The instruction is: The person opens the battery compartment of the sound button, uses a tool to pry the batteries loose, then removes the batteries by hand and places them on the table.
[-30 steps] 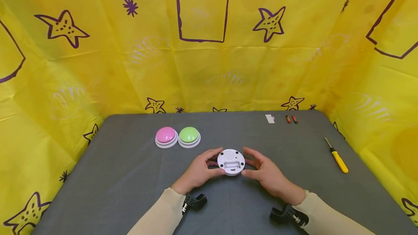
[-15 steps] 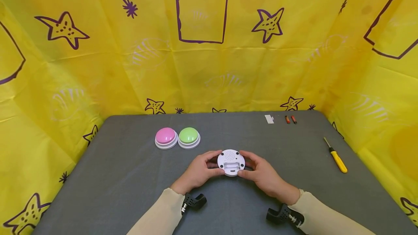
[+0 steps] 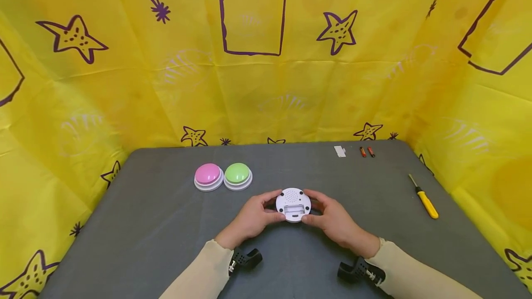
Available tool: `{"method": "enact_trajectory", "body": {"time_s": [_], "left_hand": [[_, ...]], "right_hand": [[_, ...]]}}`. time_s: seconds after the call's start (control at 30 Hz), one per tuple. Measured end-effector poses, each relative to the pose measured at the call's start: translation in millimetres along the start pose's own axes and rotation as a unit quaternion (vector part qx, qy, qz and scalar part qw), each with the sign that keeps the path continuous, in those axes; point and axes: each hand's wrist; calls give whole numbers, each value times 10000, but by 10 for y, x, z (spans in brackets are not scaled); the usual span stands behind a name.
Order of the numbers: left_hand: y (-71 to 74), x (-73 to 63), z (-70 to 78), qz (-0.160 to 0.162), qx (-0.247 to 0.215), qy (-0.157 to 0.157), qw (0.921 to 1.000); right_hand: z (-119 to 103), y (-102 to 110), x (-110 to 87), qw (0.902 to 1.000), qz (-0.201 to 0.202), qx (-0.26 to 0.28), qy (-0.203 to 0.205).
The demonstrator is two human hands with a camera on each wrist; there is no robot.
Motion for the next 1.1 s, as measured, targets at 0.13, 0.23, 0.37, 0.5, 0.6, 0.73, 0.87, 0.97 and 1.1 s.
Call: {"method": "enact_trajectory", "body": {"time_s": [0.13, 0.23, 0.37, 0.5, 0.6, 0.73, 0.87, 0.97, 1.1], "left_hand": [[-2, 60, 43, 169, -28, 50, 9998], [-19, 149, 73, 399, -126, 71, 9991], [-25, 327, 117, 787, -261, 151, 9964], [-4, 566, 143, 1120, -212, 207, 9933], [23, 760, 138, 1234, -91, 309, 9918], [48, 1012, 118, 1283, -30, 556, 9902], [75, 1223, 107, 1447, -195, 691, 9869], [93, 1327, 91, 1554, -374, 789, 9840], [98, 1421, 35, 1518, -543, 933, 9825]], "right_hand": [[-13, 53, 70, 10000, 25, -2, 9], [-24, 117, 166, 9999, 84, -115, 80], [-68, 197, 363, 9987, 193, -413, 228], [-136, 277, 596, 9970, 320, -611, 343], [-192, 341, 771, 9966, 387, -626, 373], [-200, 444, 1032, 9977, 393, -504, 236], [-138, 521, 1294, 9986, 441, -287, 44], [-101, 527, 1432, 9985, 508, -208, 21], [-82, 500, 1549, 9981, 604, -53, 68]]}}
Point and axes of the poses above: each hand's wrist, its own x-axis towards the middle knuckle, its own y-axis out of the back of the hand, z = x × y, and after that the axes turned 11 degrees about x, right-handed
